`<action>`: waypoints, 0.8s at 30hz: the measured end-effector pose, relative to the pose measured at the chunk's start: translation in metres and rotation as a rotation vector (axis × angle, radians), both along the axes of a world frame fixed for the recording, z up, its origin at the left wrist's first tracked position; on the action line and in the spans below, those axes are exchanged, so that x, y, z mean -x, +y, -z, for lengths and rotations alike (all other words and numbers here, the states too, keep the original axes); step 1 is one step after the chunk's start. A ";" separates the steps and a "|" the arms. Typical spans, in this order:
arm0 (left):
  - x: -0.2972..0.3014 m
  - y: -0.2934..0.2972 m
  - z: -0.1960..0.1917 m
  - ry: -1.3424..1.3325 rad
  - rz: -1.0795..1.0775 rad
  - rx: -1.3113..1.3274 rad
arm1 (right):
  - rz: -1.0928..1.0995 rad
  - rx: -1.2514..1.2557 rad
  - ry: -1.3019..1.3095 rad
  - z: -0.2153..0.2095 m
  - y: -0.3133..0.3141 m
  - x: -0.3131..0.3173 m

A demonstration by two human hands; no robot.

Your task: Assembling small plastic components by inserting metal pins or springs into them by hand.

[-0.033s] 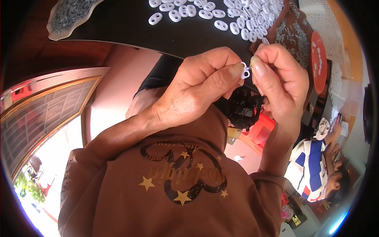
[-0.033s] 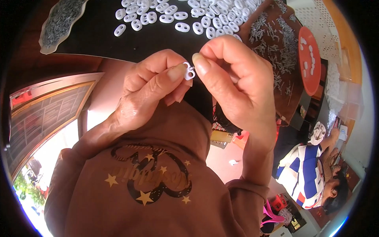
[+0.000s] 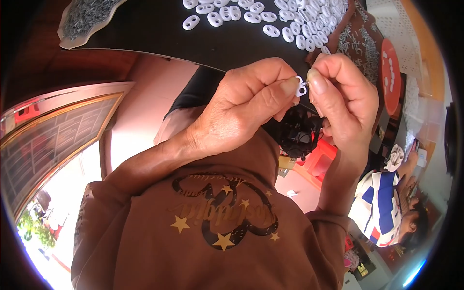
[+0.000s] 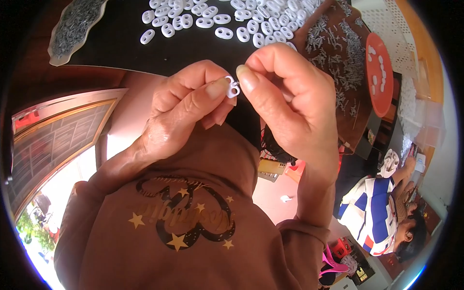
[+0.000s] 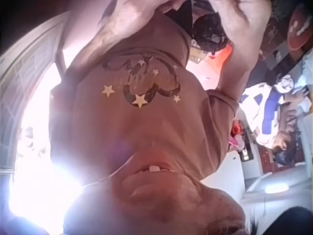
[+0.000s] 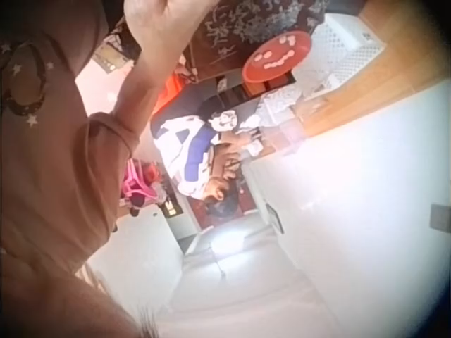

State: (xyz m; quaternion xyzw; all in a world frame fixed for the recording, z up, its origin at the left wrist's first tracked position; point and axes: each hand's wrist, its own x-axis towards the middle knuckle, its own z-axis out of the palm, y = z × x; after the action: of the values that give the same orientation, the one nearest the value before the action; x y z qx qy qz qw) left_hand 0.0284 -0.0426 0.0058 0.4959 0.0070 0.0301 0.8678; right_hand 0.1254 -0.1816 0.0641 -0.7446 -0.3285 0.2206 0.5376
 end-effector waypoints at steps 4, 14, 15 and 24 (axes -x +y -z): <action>0.000 0.001 -0.001 -0.005 0.006 -0.021 | 0.044 0.034 0.005 -0.003 0.001 0.001; 0.000 0.001 0.001 -0.033 0.006 -0.034 | 0.001 -0.025 0.035 0.005 -0.001 0.000; 0.000 0.001 0.002 -0.032 0.007 -0.033 | -0.014 -0.008 -0.004 0.005 -0.001 -0.001; 0.002 0.000 0.007 -0.027 -0.004 -0.025 | -0.002 0.081 -0.075 0.005 0.003 0.003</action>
State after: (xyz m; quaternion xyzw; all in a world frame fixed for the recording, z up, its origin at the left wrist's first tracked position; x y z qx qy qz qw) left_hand 0.0268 -0.0430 -0.0008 0.5061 -0.0038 0.0387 0.8616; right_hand 0.1228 -0.1788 0.0595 -0.7733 -0.3398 0.2061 0.4941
